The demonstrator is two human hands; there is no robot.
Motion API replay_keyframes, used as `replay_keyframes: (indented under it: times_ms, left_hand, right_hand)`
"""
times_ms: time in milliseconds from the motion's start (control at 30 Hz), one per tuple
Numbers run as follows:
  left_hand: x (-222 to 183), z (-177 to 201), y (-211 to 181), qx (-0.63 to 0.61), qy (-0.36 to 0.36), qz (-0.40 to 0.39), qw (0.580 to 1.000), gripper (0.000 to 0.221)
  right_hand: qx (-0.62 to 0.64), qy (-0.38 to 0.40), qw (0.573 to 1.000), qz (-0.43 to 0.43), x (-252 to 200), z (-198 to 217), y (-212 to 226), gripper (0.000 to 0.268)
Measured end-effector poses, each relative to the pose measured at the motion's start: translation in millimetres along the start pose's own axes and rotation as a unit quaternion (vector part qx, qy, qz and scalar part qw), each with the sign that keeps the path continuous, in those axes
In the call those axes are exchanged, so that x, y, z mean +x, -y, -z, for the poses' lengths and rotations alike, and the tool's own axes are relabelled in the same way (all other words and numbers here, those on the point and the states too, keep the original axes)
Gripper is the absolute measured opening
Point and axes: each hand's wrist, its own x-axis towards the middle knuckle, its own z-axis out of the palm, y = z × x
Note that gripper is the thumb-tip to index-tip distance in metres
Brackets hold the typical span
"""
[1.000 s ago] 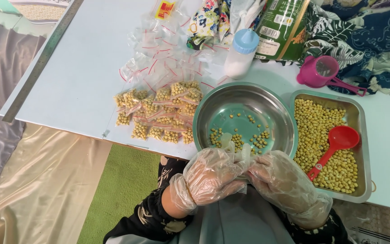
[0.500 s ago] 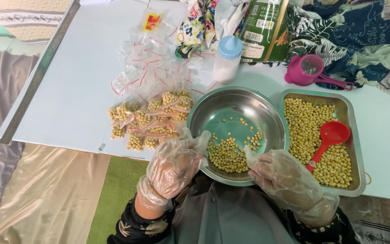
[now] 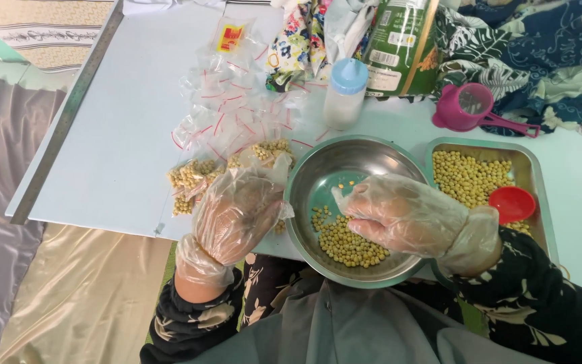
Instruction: The person is manually portioning soybeans into small plastic bags from a metal bowl.
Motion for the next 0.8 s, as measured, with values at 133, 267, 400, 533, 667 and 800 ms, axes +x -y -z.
replay_keyframes:
  times_ms: [133,267,400,533,667,800]
  left_hand:
    - [-1,7,2,0.007,-0.012,0.037,0.999,0.02]
    - [-8,12,13,-0.052,0.007,0.063,0.997,0.015]
    - [-28,1,42,-0.02,-0.024,0.103,0.994,0.033]
    - [-28,-6,58,-0.008,-0.056,0.14,0.989,0.034]
    - [-26,-10,64,0.004,-0.072,0.142,0.987,0.033]
    - [-23,-13,65,-0.005,-0.073,0.14,0.987,0.035]
  right_hand:
    - [-0.025,0.196,0.98,-0.034,44,9,17,0.017]
    - [0.019,0.324,0.933,-0.156,79,24,21,0.028]
    - [-0.042,0.331,0.923,-0.191,127,37,28,0.027]
    - [-0.029,0.209,0.961,-0.179,154,3,-13,0.027]
    - [-0.179,0.141,0.951,-0.21,188,-51,-69,0.03]
    - [-0.399,-0.065,0.914,-0.019,181,-140,-171,0.043]
